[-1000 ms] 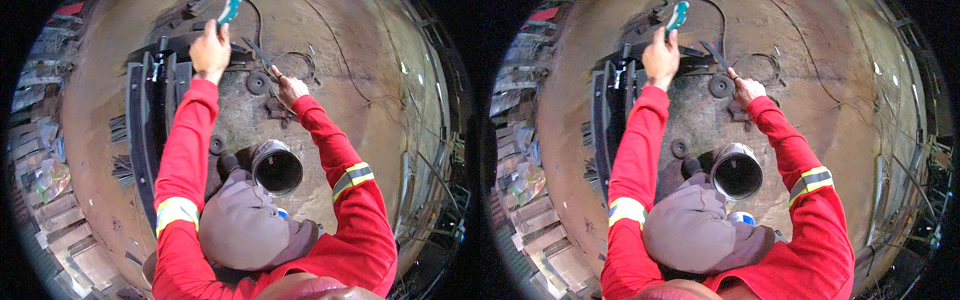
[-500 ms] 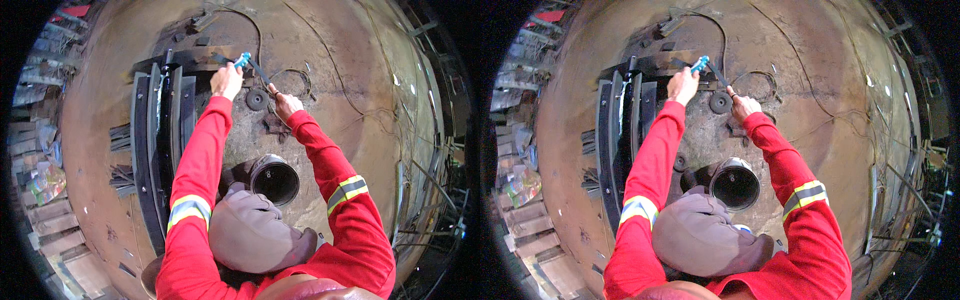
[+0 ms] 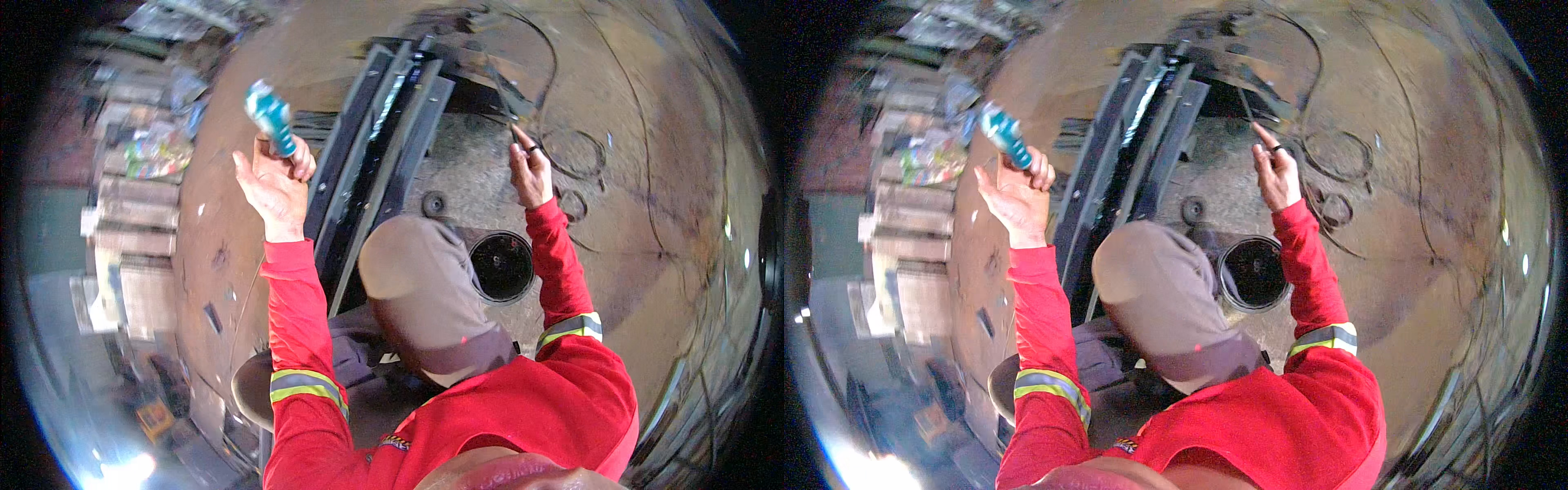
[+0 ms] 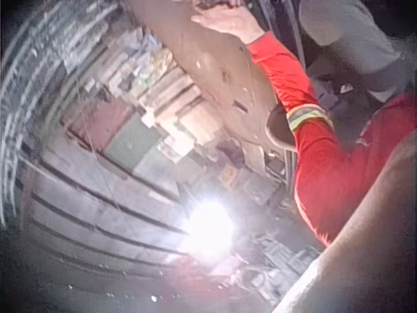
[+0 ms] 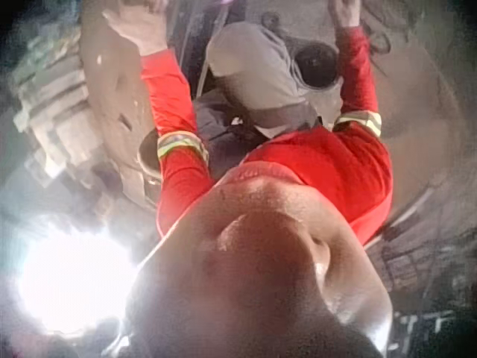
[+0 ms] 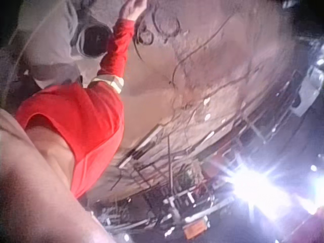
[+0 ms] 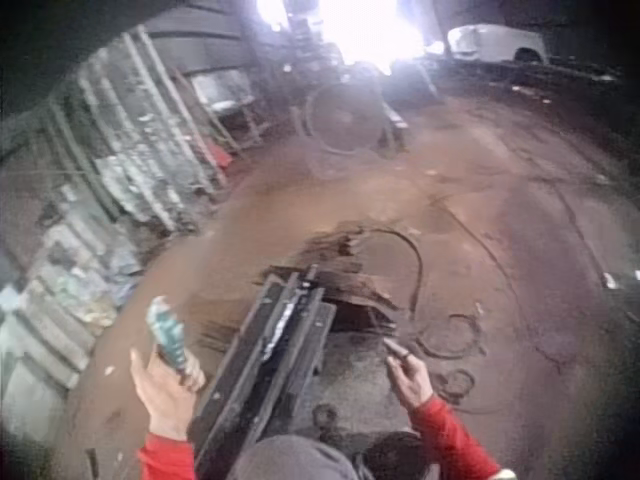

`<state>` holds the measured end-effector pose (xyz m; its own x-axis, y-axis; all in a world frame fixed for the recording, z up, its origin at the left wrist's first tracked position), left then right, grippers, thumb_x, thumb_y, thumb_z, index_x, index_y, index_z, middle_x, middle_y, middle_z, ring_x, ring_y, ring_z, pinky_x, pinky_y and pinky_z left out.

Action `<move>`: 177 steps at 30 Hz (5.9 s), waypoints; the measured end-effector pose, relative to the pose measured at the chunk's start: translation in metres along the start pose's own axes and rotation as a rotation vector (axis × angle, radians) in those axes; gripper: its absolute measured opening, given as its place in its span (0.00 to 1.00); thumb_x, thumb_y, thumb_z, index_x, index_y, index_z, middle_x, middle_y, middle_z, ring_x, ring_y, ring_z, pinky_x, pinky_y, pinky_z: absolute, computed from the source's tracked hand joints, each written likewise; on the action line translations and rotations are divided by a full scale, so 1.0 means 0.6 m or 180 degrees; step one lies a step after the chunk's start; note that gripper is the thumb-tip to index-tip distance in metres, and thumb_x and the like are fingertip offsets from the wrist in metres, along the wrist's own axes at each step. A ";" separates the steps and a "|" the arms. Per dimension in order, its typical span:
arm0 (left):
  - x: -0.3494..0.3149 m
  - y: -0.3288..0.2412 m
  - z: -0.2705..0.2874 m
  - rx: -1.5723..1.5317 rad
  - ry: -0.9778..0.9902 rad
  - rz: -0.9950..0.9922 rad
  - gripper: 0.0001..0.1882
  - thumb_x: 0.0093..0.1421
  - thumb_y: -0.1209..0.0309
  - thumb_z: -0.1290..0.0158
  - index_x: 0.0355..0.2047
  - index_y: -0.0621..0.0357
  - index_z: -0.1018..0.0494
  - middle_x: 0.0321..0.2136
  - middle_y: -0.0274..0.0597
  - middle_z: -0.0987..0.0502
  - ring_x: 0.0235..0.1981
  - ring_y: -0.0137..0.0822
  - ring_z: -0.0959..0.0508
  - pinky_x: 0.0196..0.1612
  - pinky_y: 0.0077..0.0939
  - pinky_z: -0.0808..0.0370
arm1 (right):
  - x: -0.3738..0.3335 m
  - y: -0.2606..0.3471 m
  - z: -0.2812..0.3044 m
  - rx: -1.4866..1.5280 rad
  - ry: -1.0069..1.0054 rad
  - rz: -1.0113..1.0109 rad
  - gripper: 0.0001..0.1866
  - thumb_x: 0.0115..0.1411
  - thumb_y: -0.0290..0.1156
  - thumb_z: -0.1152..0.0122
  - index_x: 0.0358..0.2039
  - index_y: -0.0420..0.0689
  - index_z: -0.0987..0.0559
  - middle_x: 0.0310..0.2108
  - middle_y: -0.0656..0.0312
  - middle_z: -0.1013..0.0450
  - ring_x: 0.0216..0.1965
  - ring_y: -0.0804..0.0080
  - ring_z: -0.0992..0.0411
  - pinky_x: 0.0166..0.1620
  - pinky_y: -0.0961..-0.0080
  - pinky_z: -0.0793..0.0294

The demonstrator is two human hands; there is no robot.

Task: The person sits on the floor and assembles a metal frame structure. They use a screwdriver to tighten screws on the frame and insert long black rubber strips into the frame's grooves. The person handles the frame and strips by hand, occasionally reaching for tools or parts from the surrounding floor.

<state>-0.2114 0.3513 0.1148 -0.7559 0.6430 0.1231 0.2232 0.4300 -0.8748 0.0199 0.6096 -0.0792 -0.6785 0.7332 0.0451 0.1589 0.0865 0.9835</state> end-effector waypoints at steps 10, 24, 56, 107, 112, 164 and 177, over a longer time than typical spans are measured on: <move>-0.321 -0.269 0.078 -0.0075 -0.0523 -0.0791 0.43 0.45 0.23 0.62 0.20 0.57 0.38 0.23 0.39 0.41 0.27 0.34 0.41 0.28 0.25 0.45 | -0.094 0.203 -0.267 0.0696 0.1598 0.0230 0.22 0.66 0.34 0.50 0.59 0.41 0.34 0.18 0.77 0.43 0.16 0.89 0.47 0.20 0.88 0.50; -0.782 -0.331 0.436 -0.0327 -0.2337 -0.0934 0.38 0.48 0.28 0.61 0.23 0.57 0.36 0.23 0.36 0.40 0.26 0.34 0.40 0.26 0.25 0.44 | -0.272 0.419 -0.579 0.0573 0.2415 0.1010 0.18 0.66 0.30 0.54 0.55 0.39 0.31 0.17 0.68 0.42 0.14 0.84 0.49 0.18 0.84 0.52; -0.691 -0.255 0.481 0.3121 -0.2694 -0.0211 0.20 0.54 0.61 0.40 0.44 0.59 0.27 0.34 0.46 0.24 0.35 0.33 0.24 0.38 0.29 0.27 | -0.418 0.072 -0.892 0.0603 0.3507 -0.0879 0.13 0.56 0.27 0.37 0.42 0.39 0.21 0.37 0.63 0.23 0.32 0.81 0.28 0.35 0.83 0.29; -0.766 -0.287 0.516 0.4242 -0.2323 0.0776 0.08 0.56 0.71 0.44 0.34 0.62 0.24 0.22 0.43 0.24 0.21 0.27 0.29 0.27 0.23 0.32 | -0.382 -0.093 -0.903 -0.3075 0.5808 0.2697 0.06 0.48 0.30 0.39 0.27 0.44 0.20 0.23 0.58 0.24 0.27 0.68 0.24 0.32 0.67 0.26; -0.738 -0.278 0.495 0.4053 -0.1876 0.0438 0.08 0.55 0.71 0.43 0.32 0.62 0.23 0.23 0.46 0.23 0.20 0.31 0.31 0.27 0.25 0.32 | -0.305 -0.032 -0.882 -0.1576 0.4682 -0.1068 0.10 0.56 0.31 0.37 0.34 0.39 0.23 0.28 0.62 0.25 0.27 0.78 0.27 0.28 0.83 0.25; -0.669 -0.121 0.555 0.5838 -0.1146 0.2409 0.10 0.53 0.65 0.48 0.34 0.49 0.22 0.28 0.47 0.21 0.33 0.50 0.21 0.37 0.42 0.25 | -0.123 0.176 -0.787 -0.0692 0.4244 -0.0274 0.07 0.60 0.32 0.42 0.36 0.44 0.26 0.31 0.58 0.24 0.29 0.77 0.26 0.34 0.81 0.29; -0.680 -0.069 0.594 0.5782 -0.2063 0.3786 0.24 0.56 0.49 0.50 0.35 0.57 0.21 0.37 0.53 0.21 0.42 0.50 0.21 0.44 0.40 0.26 | -0.094 0.177 -0.754 -0.1151 0.4210 0.0281 0.06 0.60 0.27 0.42 0.35 0.39 0.27 0.29 0.60 0.28 0.29 0.75 0.29 0.35 0.78 0.31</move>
<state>-0.1315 -0.1544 -0.0661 -0.8667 -0.2991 -0.3991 0.2487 -0.9528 0.1739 -0.2494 0.2726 0.1019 -0.8797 -0.4737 0.0406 0.1810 -0.2548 0.9499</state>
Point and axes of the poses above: each hand's wrist, its own x-axis towards the middle knuckle, its own z-axis out of the back of the hand, y = z × x, the point moved 9 cm from there along x, towards the middle knuckle
